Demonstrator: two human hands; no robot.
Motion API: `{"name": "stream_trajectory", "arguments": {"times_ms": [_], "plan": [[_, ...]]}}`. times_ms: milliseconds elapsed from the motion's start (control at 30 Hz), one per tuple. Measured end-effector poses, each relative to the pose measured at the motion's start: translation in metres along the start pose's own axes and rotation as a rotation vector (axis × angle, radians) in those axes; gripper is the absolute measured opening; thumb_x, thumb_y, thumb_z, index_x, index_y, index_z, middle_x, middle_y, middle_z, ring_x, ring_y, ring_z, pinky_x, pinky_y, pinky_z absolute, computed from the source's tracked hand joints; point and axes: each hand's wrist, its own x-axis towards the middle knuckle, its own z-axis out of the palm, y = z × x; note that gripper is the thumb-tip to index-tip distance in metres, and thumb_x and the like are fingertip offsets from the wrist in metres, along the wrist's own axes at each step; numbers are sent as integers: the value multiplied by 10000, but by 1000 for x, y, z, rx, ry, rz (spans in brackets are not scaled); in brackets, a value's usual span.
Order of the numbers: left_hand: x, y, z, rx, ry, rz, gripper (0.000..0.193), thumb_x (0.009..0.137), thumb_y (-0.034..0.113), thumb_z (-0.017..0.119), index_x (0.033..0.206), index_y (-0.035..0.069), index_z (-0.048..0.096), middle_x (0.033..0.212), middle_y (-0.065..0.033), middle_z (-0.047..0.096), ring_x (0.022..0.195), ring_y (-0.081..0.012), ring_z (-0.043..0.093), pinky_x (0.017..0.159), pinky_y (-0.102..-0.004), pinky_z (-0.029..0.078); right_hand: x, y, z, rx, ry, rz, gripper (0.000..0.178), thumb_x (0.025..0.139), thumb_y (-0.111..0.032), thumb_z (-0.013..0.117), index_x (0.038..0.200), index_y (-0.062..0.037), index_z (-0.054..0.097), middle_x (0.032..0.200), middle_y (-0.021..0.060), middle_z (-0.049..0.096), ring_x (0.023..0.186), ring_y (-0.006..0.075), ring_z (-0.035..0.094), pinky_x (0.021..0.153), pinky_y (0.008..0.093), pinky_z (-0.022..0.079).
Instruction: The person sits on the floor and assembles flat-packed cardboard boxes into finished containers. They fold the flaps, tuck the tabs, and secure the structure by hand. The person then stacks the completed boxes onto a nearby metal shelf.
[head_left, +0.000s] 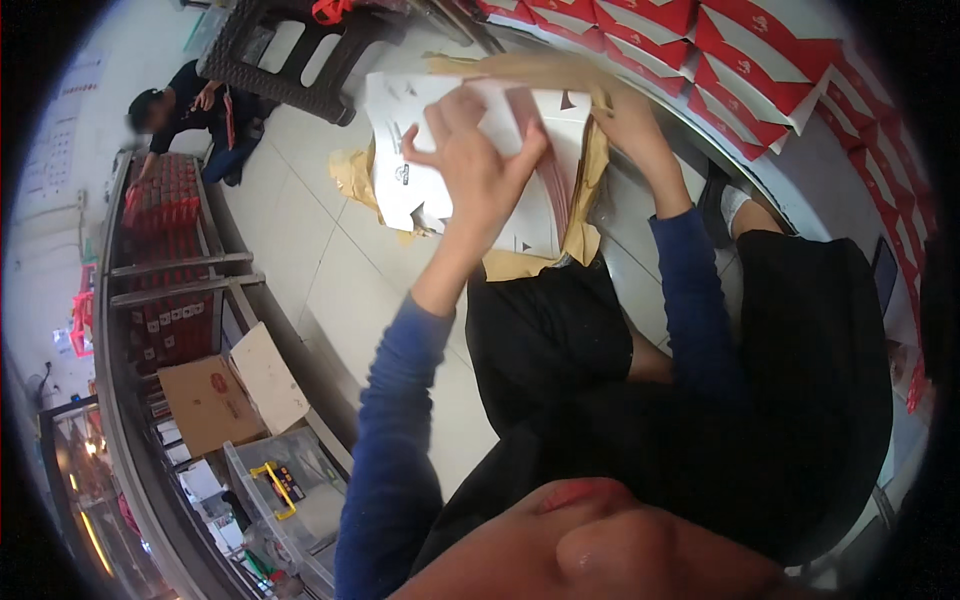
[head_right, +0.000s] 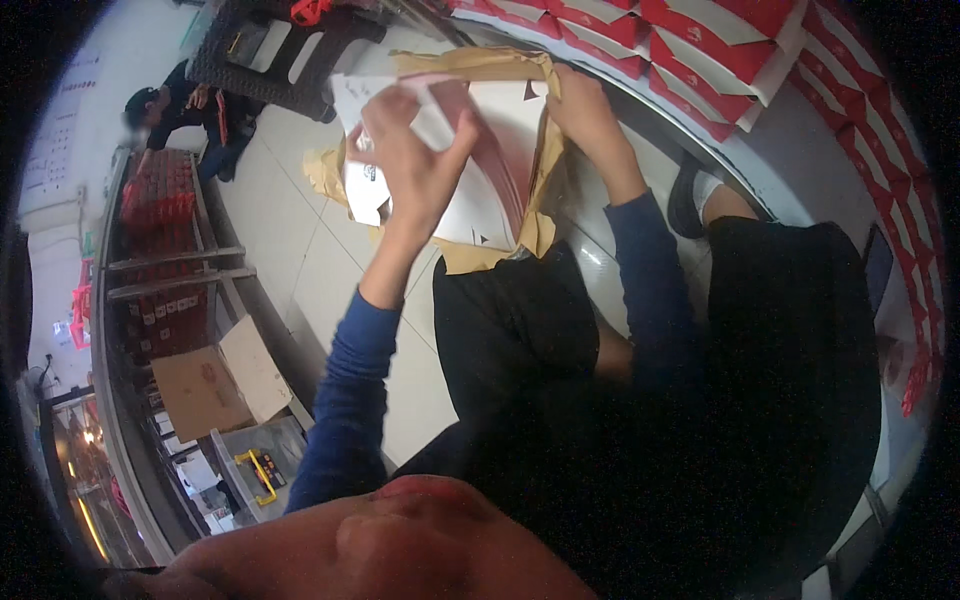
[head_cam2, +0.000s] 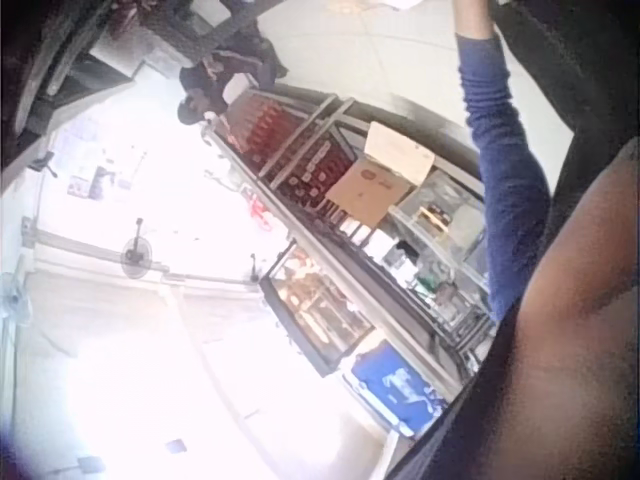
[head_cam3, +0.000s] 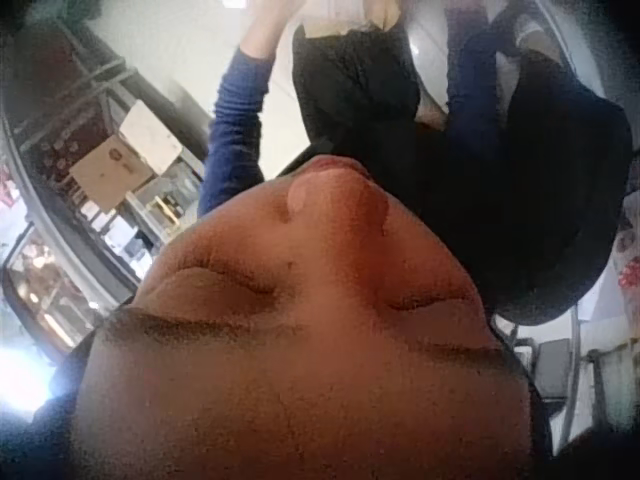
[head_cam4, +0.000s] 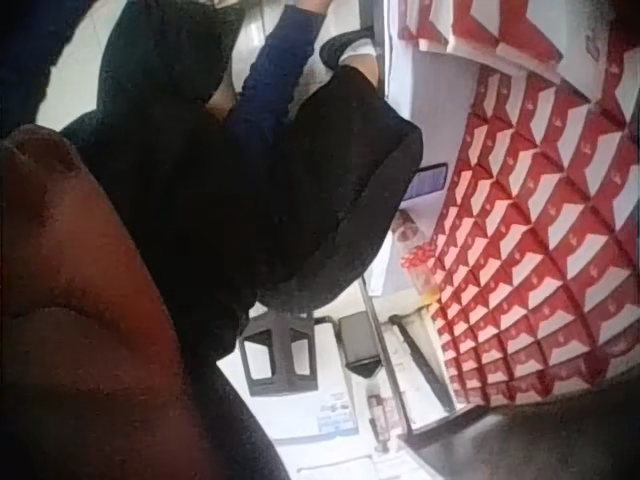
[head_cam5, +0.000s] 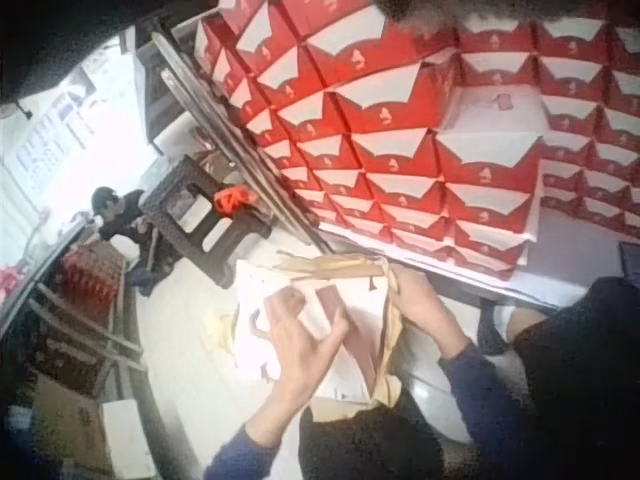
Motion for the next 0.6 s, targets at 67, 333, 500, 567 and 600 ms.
{"name": "stream_trajectory", "arguments": {"times_ms": [67, 333, 500, 567, 600], "plan": [[-13, 2, -8, -82, 69, -82, 664, 693, 404, 748, 1095, -45, 469, 1049, -98, 520, 1047, -244, 517, 999, -509, 133, -8, -9, -7, -69, 294, -253, 351, 832, 6, 480, 1164, -14, 593, 1014, 229, 641, 953, 371, 637, 818, 429, 514], [-82, 15, -64, -28, 173, -149, 747, 678, 145, 813, 1193, 4, 292, 1142, -119, 306, 1071, -247, 377, 945, -420, 328, -36, -46, 54, 612, -379, 172, 269, 929, -99, 518, 1176, -25, 594, 1011, 119, 662, 924, 179, 643, 800, 314, 526], [-91, 24, -66, -104, 208, -138, 787, 698, 122, 825, 1234, -22, 266, 1184, -112, 285, 1123, -263, 417, 939, -435, 425, -73, -70, 83, 487, -540, 96, 419, 953, -379, 493, 1115, -14, 621, 975, 194, 675, 918, 345, 645, 869, 379, 486], [-85, 34, -60, -189, 228, -164, 780, 705, 106, 822, 1233, -35, 266, 1195, -114, 271, 1140, -269, 431, 938, -423, 461, -81, -66, 83, 663, -643, 126, 479, 978, -428, 445, 1105, 0, 618, 959, 179, 679, 926, 305, 646, 887, 362, 478], [-83, 37, -57, -239, 241, -182, 779, 707, 98, 820, 1234, -43, 265, 1200, -116, 264, 1146, -271, 438, 937, -414, 475, -82, -64, 84, 853, -745, 246, 566, 1000, -510, 357, 1162, -29, 608, 1032, 152, 662, 990, 247, 608, 933, 336, 447]]}}
